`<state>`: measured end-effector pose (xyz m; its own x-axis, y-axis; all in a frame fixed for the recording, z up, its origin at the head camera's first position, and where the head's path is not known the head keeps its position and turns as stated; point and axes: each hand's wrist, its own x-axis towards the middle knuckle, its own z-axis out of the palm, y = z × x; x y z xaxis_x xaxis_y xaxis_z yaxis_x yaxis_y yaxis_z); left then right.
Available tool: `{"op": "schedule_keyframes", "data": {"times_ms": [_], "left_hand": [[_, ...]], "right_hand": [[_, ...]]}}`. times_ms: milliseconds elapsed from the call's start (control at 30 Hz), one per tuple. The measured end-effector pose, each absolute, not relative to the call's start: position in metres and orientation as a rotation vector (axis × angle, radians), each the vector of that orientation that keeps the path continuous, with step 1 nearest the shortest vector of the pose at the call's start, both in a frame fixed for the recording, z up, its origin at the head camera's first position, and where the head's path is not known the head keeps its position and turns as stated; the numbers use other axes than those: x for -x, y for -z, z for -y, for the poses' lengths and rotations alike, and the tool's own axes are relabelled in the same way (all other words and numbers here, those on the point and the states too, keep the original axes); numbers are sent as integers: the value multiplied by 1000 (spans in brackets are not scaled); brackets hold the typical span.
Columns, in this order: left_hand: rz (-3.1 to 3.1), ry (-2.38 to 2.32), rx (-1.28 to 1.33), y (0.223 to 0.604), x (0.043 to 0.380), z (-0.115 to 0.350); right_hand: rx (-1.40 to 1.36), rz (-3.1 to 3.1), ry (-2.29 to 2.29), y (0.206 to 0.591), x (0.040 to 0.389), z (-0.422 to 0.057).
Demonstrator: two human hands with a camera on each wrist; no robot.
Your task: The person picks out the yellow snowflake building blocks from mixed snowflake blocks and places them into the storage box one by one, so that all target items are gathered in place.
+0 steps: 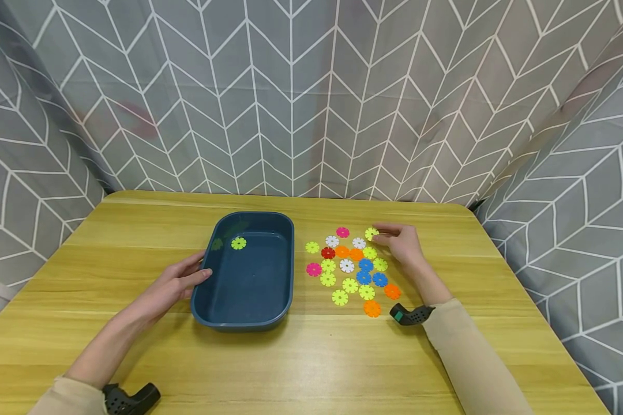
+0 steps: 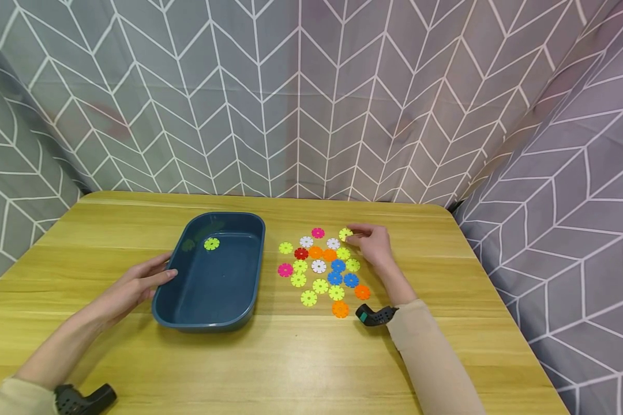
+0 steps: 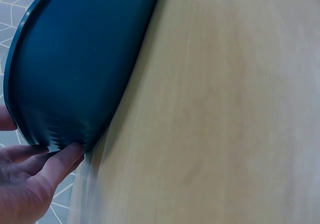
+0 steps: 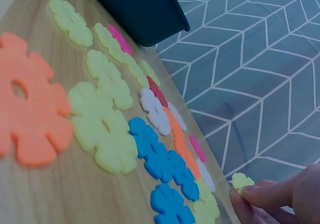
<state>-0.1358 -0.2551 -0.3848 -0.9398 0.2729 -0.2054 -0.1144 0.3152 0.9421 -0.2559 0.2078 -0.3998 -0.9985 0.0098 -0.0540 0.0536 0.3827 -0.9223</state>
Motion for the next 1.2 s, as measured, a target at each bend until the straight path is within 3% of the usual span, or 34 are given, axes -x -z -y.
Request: {"op": "schedule_keyframes", "data": {"times_ms": [600,1200], "left_hand": [[-2273,-1644,-130,382,135,254],[-2266,-1667,-149,384,135,255]], "right_hand": [[-33,-2465,1764,392,252,-186],[206,-2360,1752,387,256,-140]]}}
